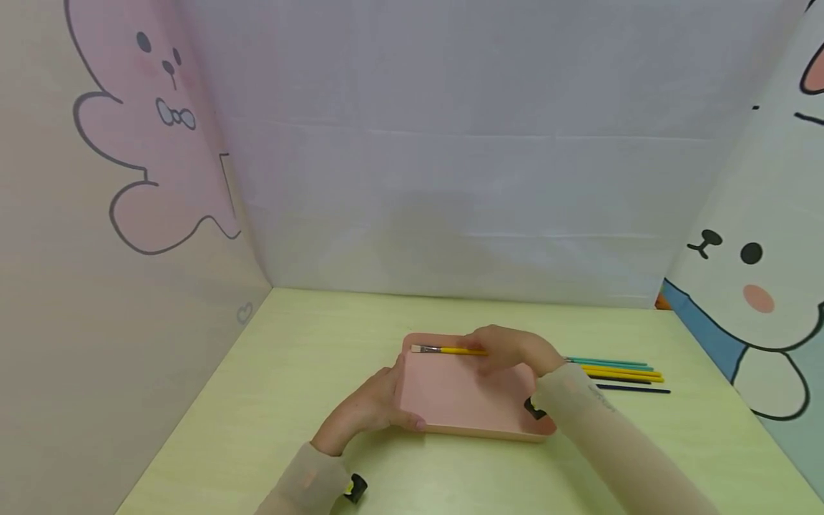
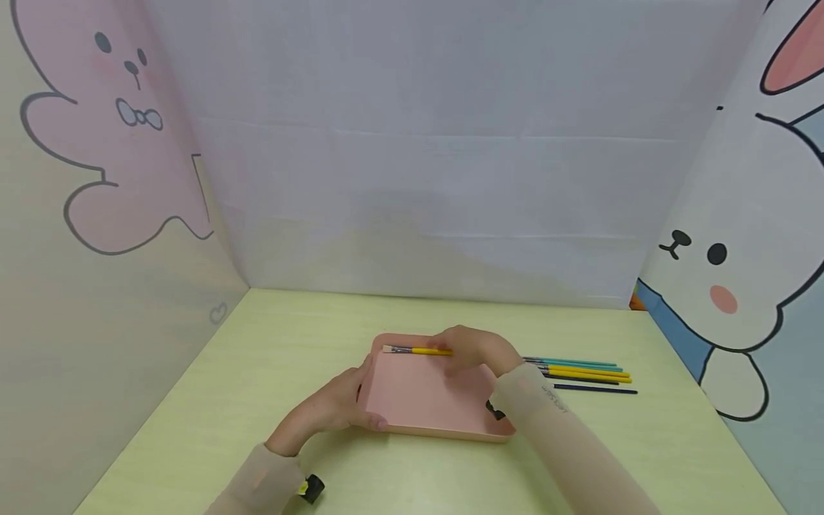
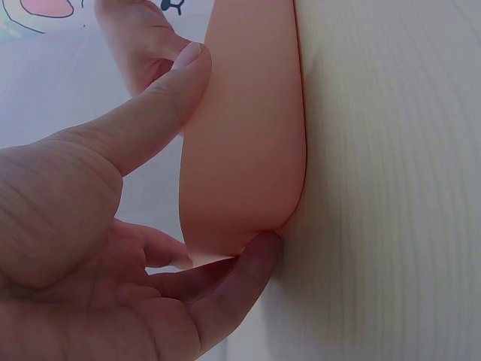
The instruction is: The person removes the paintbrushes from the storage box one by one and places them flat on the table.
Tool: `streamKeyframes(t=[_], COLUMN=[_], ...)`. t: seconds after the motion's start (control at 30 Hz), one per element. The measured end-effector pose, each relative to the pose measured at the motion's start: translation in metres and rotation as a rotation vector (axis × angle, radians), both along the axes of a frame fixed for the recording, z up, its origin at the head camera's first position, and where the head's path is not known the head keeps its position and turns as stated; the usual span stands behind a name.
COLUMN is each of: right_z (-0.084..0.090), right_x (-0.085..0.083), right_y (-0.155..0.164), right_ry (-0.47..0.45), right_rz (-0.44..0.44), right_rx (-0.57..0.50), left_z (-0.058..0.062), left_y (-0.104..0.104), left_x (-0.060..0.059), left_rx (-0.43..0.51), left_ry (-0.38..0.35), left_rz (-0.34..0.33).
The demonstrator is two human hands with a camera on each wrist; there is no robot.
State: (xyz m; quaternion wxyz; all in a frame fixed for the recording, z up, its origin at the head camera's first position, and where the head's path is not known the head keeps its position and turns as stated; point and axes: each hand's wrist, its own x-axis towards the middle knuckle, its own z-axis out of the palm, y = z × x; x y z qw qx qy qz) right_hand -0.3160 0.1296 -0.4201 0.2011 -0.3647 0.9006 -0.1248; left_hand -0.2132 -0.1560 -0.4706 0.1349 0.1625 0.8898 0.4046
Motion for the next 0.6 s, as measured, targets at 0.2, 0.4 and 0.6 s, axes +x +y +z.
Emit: streamKeyframes(t=[0.2,0.4,0.6], right_z=[-0.004,-0.008,-0.01], right_x=[0.001,0.001,0.005], right_y=[-0.007,-0.014,-0.019], right_ry=[-0.013,0.01,0.05], right_rz=[-0.053,-0.051,-0.045], right_rx=[0.048,0.057,0.091], left_z=[0.001,0.001,-0.002], left_y=[-0.001,-0.002,-0.003], left_x=[0.0,-0.001,-0.003], left_rx=[0.001,0.023,0.083], left_ry=[-0.006,-0.004,0.016], left_rz=[0.004,-0.012,-0.06])
